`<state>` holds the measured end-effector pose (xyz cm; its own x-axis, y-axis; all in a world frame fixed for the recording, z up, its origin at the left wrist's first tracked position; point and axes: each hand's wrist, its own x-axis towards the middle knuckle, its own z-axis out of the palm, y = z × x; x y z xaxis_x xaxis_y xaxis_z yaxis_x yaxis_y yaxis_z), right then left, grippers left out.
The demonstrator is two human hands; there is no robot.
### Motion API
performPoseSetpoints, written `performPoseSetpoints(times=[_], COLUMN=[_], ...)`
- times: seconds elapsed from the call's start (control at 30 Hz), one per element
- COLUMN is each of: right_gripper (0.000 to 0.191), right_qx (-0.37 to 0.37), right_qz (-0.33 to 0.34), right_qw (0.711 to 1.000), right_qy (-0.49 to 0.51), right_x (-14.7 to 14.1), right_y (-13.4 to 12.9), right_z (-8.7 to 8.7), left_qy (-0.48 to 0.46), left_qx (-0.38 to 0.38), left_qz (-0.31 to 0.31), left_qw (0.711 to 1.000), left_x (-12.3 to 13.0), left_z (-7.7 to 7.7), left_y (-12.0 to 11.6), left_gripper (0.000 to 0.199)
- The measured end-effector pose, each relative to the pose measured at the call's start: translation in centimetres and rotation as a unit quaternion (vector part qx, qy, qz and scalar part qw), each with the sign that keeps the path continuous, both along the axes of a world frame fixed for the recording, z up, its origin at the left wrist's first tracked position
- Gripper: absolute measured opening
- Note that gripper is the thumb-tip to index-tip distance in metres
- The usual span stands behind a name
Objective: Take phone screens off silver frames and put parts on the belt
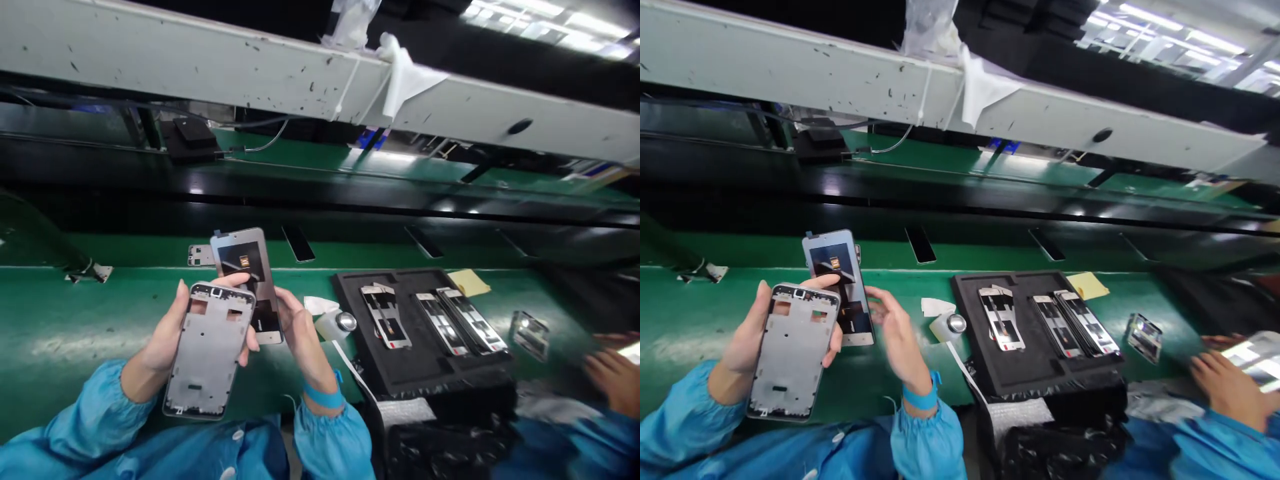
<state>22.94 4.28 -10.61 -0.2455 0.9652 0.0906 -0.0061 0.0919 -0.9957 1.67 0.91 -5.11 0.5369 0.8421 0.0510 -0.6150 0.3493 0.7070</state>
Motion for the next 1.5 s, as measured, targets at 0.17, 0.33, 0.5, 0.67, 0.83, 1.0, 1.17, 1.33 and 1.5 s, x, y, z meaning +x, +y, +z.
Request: performPoseSetpoints(times=[0.17, 0.33, 0.5, 0.67, 0.83, 1.0, 1.17, 1.33, 1.5], right_gripper=[0.060, 0.069, 0.074, 0.062, 0.070, 0.071, 0.071, 0.079, 0.092], right_qx=[-0.102, -0.108, -0.018, 0.148, 0.207, 0.217, 0.212, 0.219, 0.182], right_qz=[0.057, -0.087, -0.076, 0.070, 0.129, 0.141, 0.138, 0.104, 0.053], right_qw=[0.987, 0.976, 0.994, 0.977, 0.947, 0.939, 0.939, 0.955, 0.980], right_qy=[0.114, 0.169, 0.081, -0.140, -0.208, -0.227, -0.235, -0.171, -0.056], right_x=[-1.4, 0.5, 2.1, 2.9, 4.1, 4.5, 4.0, 1.4, -0.6], right_y=[-2.3, -4.0, -5.6, -4.9, -4.4, -4.4, -4.2, -3.9, -4.4], right_z=[2.1, 0.2, 0.8, 3.0, 3.6, 3.4, 3.5, 2.2, 0.0], left_qy=[-0.015, -0.038, -0.047, 0.012, 0.003, -0.002, -0.004, 0.059, 0.099], left_qx=[0.028, 0.019, -0.008, -0.023, 0.006, 0.031, 0.066, 0.166, 0.171], left_qz=[0.015, 0.031, 0.131, 0.240, 0.304, 0.323, 0.319, 0.270, 0.292], left_qw=[0.999, 0.999, 0.990, 0.970, 0.953, 0.946, 0.945, 0.946, 0.936], left_x=[0.9, 0.9, 1.3, 1.5, 0.7, 0.1, -0.2, -0.9, -2.3], left_z=[0.7, 2.6, 1.3, 0.3, 0.7, 1.0, 1.0, 0.4, 0.6], left_y=[-1.0, -2.1, -0.7, 1.5, 2.2, 2.3, 2.4, 2.8, 3.1], left_gripper=[0.089, 0.087, 0.072, 0.080, 0.070, 0.061, 0.058, 0.052, 0.047])
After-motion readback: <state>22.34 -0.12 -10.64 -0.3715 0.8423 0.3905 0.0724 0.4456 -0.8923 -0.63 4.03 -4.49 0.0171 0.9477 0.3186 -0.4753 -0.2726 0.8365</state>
